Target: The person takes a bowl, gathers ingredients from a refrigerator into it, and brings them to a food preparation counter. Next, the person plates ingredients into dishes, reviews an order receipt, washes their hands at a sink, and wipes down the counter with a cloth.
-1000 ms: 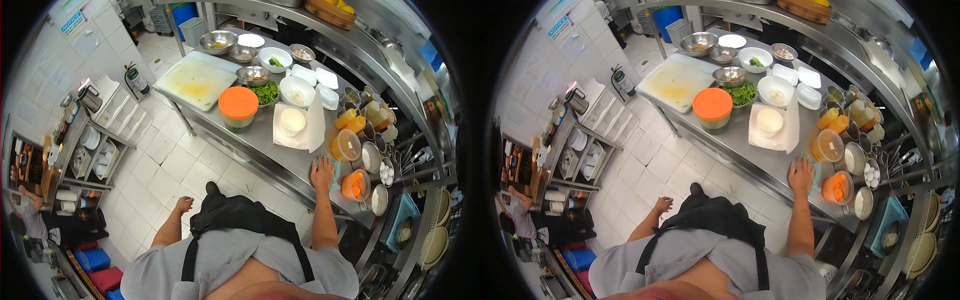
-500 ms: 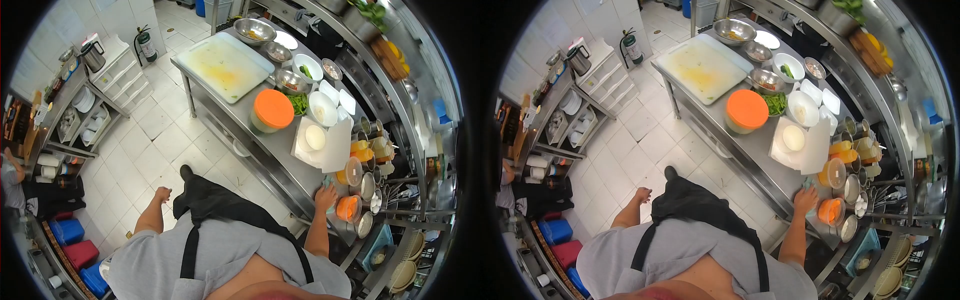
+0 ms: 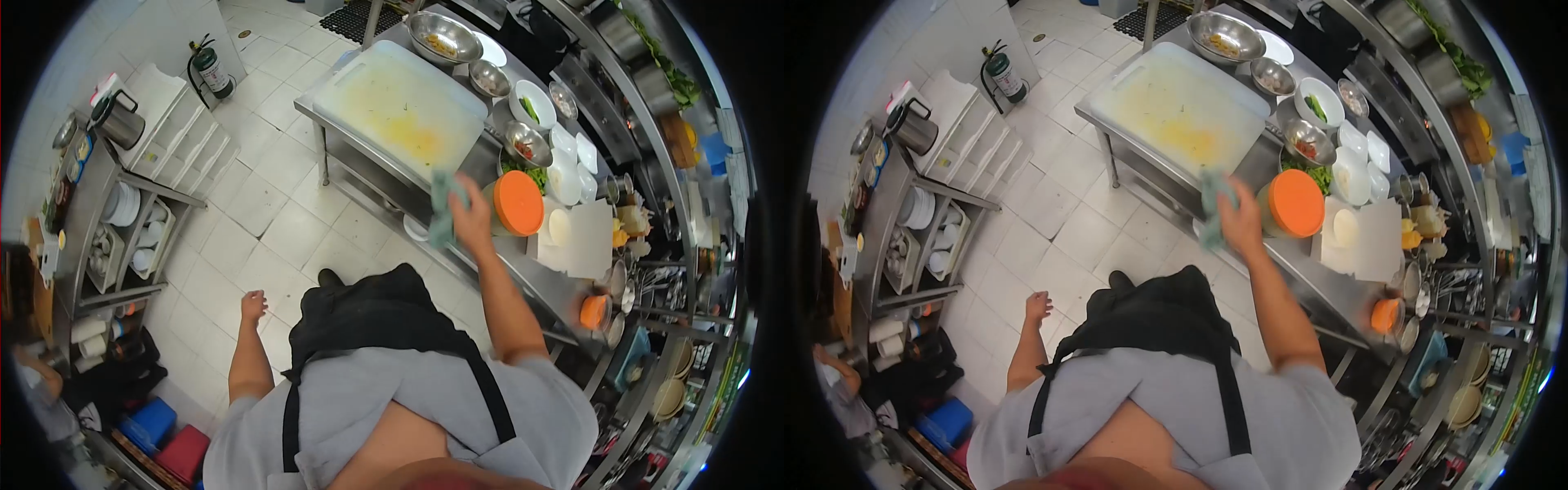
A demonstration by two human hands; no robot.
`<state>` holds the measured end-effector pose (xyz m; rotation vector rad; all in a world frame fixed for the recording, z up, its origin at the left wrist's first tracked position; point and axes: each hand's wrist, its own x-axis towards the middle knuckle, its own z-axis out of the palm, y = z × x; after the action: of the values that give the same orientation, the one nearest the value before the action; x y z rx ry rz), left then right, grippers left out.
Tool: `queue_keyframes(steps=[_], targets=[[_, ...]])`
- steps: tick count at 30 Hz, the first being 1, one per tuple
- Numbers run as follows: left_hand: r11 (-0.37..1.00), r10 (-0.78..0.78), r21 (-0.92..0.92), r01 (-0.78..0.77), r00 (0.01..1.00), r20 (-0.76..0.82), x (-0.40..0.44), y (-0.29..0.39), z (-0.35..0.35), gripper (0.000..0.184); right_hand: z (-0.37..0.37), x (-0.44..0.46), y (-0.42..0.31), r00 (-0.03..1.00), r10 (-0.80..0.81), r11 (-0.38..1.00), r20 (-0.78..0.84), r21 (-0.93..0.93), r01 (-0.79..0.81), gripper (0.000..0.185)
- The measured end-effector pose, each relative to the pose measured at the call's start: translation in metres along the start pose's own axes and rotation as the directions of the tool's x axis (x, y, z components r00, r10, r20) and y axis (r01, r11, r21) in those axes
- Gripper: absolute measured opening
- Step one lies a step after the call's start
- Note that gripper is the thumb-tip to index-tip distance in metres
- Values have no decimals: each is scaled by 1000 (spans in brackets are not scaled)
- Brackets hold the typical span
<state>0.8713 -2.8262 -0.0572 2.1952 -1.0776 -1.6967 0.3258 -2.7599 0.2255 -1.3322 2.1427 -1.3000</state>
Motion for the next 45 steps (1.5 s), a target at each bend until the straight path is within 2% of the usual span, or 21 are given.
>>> queue_keyframes(steps=[4, 6, 10, 12, 14, 16, 17, 18, 21, 23, 24, 26, 28, 29, 30, 32, 33, 37, 41, 43, 45], targets=[[980, 116, -143, -141, 979, -169, -11, 56, -62, 35, 39, 92, 22, 950, 11, 978, -313, -193, -75, 47], [976, 133, -146, -161, 973, -186, -19, 73, -76, 34, 75, 106, 70, 959, 56, 704, -277, -671, -234, 56], [986, 94, -121, -116, 981, -172, -29, 117, -85, 40, 125, 141, 82, 926, -50, 722, -373, -655, -225, 51], [960, 256, -98, -261, 965, -61, -27, 179, -75, 37, 172, 181, 50, 945, 89, 883, -314, -414, -221, 43], [947, 316, -56, -316, 949, -15, -5, 241, -70, 37, 247, 210, 19, 973, -74, 993, -218, -108, 51, 38], [881, 472, -91, -464, 877, 92, 9, 307, -64, 36, 312, 222, -25, 980, -189, 918, 56, 366, 156, 36], [881, 474, -70, -469, 874, 111, 13, 327, -68, 36, 309, 225, -59, 935, -265, 891, 236, 431, 144, 35], [880, 475, -45, -474, 870, 128, 22, 349, -79, 37, 302, 229, -76, 904, -368, 869, 218, 426, 251, 36], [884, 465, 62, -464, 885, -21, 94, 308, -166, 33, 230, 262, -60, 969, -244, 815, -25, 536, 220, 41], [953, 285, -53, -299, 940, -186, 89, 272, -210, 28, 170, 285, -9, 942, -50, 919, -331, 355, 173, 45], [973, 190, -73, -221, 934, -303, 66, 277, -205, 27, 150, 294, 35, 871, -45, 996, -489, 48, 78, 38], [990, 82, -69, -121, 906, -415, 25, 287, -193, 26, 149, 284, 57, 823, 302, 833, -481, -287, -473, 33], [990, 54, -102, -100, 923, -381, 45, 304, -185, 27, 213, 275, 55, 932, -79, 947, -355, -318, -41, 28], [986, 106, -94, -136, 955, -276, 70, 315, -188, 29, 255, 274, 27, 984, 33, 996, -172, -81, -48, 28], [977, 142, -126, -172, 966, -217, 84, 339, -178, 30, 289, 267, 9, 976, -207, 975, 66, 96, 201, 27], [962, 240, -126, -243, 970, -37, 122, 404, -153, 34, 322, 272, -44, 782, -429, 832, 452, 534, 148, 30], [957, 279, -94, -274, 960, 38, 137, 437, -143, 35, 316, 281, -53, 799, -408, 843, 442, 519, 144, 30], [907, 404, 38, -418, 894, 193, 166, 511, -100, 36, 242, 303, -60, 981, -163, 888, -101, 418, 191, 30], [907, 195, 292, -303, 918, 346, 288, 467, -118, 39, 101, 248, -6, 945, -72, 966, -318, -260, -14, 41], [265, 290, 618, -740, 672, 681, 335, 431, -142, 36, 73, 181, 8, 925, 86, 780, -370, -552, -293, 41], [-29, 431, 302, -953, 261, 864, 419, 374, -178, 34, 81, 96, -5, 845, 505, 462, -179, -771, -439, 45]])
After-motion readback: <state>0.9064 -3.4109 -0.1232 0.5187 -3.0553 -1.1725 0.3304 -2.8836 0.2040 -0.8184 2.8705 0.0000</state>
